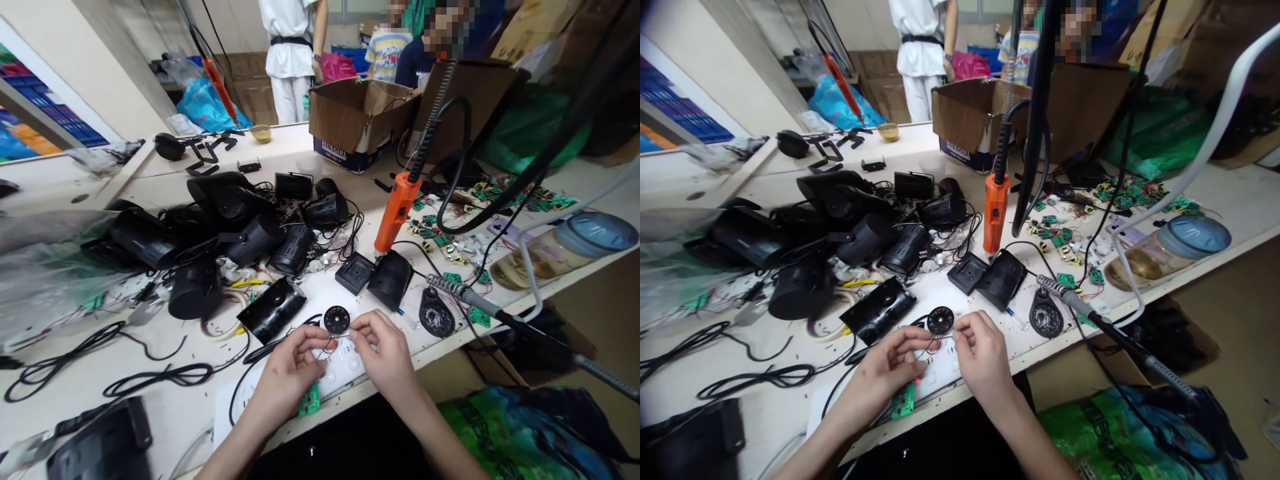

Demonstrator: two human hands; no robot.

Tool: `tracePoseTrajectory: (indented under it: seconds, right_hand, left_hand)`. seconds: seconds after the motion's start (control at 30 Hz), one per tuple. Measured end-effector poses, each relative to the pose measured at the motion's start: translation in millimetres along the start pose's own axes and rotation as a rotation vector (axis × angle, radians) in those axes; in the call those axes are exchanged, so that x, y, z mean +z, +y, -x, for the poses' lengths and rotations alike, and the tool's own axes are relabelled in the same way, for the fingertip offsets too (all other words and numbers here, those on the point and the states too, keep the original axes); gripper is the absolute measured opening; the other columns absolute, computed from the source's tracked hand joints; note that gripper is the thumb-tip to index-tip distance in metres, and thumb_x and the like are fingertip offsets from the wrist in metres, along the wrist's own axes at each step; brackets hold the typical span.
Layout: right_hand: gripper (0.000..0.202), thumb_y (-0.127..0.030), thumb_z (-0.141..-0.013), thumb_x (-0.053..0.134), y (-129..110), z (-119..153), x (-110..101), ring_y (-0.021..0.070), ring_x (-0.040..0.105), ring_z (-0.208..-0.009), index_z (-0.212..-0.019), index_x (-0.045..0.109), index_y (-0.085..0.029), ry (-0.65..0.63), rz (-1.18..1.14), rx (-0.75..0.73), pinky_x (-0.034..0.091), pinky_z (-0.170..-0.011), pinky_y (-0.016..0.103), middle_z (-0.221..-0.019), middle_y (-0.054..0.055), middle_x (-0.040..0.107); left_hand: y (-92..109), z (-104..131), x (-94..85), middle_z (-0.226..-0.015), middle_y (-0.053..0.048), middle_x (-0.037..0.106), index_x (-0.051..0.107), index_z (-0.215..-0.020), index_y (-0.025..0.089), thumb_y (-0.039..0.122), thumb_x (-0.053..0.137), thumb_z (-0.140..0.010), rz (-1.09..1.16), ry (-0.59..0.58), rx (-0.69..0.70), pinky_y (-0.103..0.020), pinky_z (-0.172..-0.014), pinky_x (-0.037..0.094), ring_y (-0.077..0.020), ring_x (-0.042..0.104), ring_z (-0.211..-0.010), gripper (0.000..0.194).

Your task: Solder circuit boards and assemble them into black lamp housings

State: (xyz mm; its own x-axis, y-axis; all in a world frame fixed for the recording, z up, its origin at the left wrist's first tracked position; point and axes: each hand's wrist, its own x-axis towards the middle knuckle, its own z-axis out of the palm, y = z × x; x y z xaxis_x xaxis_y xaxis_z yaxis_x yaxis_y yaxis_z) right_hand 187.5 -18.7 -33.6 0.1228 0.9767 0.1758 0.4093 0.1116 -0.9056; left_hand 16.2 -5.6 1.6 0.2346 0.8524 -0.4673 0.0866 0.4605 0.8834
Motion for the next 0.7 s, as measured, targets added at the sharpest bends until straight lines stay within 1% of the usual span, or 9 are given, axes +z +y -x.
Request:
tracePoseTrajectory:
  seconds: [0.1, 0.23, 0.3, 0.4, 0.53, 0.6, 0.67, 0.7]
  right_hand:
    - [0.01, -0.016, -0.084, 0.052, -3, 1, -2, 0.0132, 0.064, -0.064, -0.08, 0.061, -0.018, 0.01, 0.006, -0.012, 0.054, -0.056, 0.022, -0.077, 0.003, 0.063]
    - [0.011, -0.018, -0.087, 0.053, -8, 3, -4, 0.0144, 0.065, -0.067, -0.081, 0.062, -0.019, 0.028, 0.018, -0.038, 0.056, -0.058, 0.023, -0.077, 0.003, 0.063]
    - [0.011, -0.019, -0.088, 0.054, -10, 5, -4, 0.0147, 0.065, -0.068, -0.081, 0.062, -0.019, 0.046, 0.026, -0.06, 0.056, -0.059, 0.023, -0.077, 0.003, 0.063]
    - [0.011, -0.018, -0.089, 0.053, -8, 7, -5, 0.0149, 0.064, -0.069, -0.081, 0.061, -0.019, 0.056, 0.064, -0.112, 0.055, -0.061, 0.023, -0.077, 0.003, 0.063]
    - [0.017, -0.014, -0.092, 0.048, -3, 1, -7, 0.0163, 0.063, -0.074, -0.085, 0.062, -0.019, 0.026, 0.196, -0.234, 0.054, -0.068, 0.026, -0.08, 0.004, 0.063]
    - [0.02, -0.011, -0.094, 0.046, -5, -9, -8, 0.0177, 0.064, -0.079, -0.089, 0.065, -0.017, -0.04, 0.36, -0.284, 0.054, -0.074, 0.029, -0.083, 0.006, 0.064]
    - [0.02, -0.011, -0.094, 0.048, -10, -23, -5, 0.02, 0.064, -0.084, -0.091, 0.068, -0.015, -0.186, 0.608, -0.302, 0.053, -0.079, 0.031, -0.086, 0.008, 0.066]
    - [0.018, -0.013, -0.094, 0.051, -14, -31, -3, 0.0215, 0.064, -0.086, -0.09, 0.069, -0.015, -0.275, 0.732, -0.304, 0.053, -0.079, 0.032, -0.086, 0.008, 0.067]
  left_hand:
    - [1, 1, -1.0, -0.097, -0.01, 0.074, 0.065, -0.094, 0.015, 0.02, 0.074, -0.06, 0.019, -0.005, 0.007, -0.024, -0.058, 0.04, -0.0099, 0.049, -0.061, 0.036]
    - [5, -3, -2.1, -0.107, -0.01, 0.072, 0.066, -0.098, 0.017, 0.022, 0.075, -0.064, 0.064, 0.004, 0.045, -0.024, -0.062, 0.043, -0.0113, 0.055, -0.066, 0.036]
    - [10, -10, -1.7, -0.107, -0.009, 0.072, 0.066, -0.099, 0.018, 0.023, 0.076, -0.065, 0.1, 0.034, 0.092, -0.024, -0.063, 0.043, -0.0122, 0.058, -0.07, 0.036]
    - [17, -27, -2.3, -0.107, -0.008, 0.072, 0.065, -0.097, 0.017, 0.023, 0.076, -0.063, 0.134, 0.092, 0.162, -0.023, -0.062, 0.043, -0.0104, 0.057, -0.066, 0.036]
    - [23, -46, -9.2, -0.109, -0.008, 0.07, 0.063, -0.096, 0.016, 0.023, 0.073, -0.061, 0.053, 0.187, 0.22, -0.023, -0.062, 0.043, -0.0087, 0.053, -0.063, 0.037]
    - [22, -51, -14.3, -0.111, -0.009, 0.069, 0.063, -0.099, 0.016, 0.025, 0.072, -0.062, 0.004, 0.2, 0.234, -0.023, -0.061, 0.042, -0.008, 0.051, -0.061, 0.039]
    - [21, -53, -19.2, -0.107, -0.008, 0.07, 0.065, -0.1, 0.016, 0.026, 0.072, -0.062, -0.024, 0.181, 0.237, -0.023, -0.057, 0.039, -0.0071, 0.048, -0.057, 0.04]
    - [20, -53, -21.3, -0.099, -0.006, 0.071, 0.066, -0.1, 0.016, 0.026, 0.072, -0.062, -0.047, 0.172, 0.24, -0.022, -0.055, 0.037, -0.007, 0.045, -0.054, 0.039]
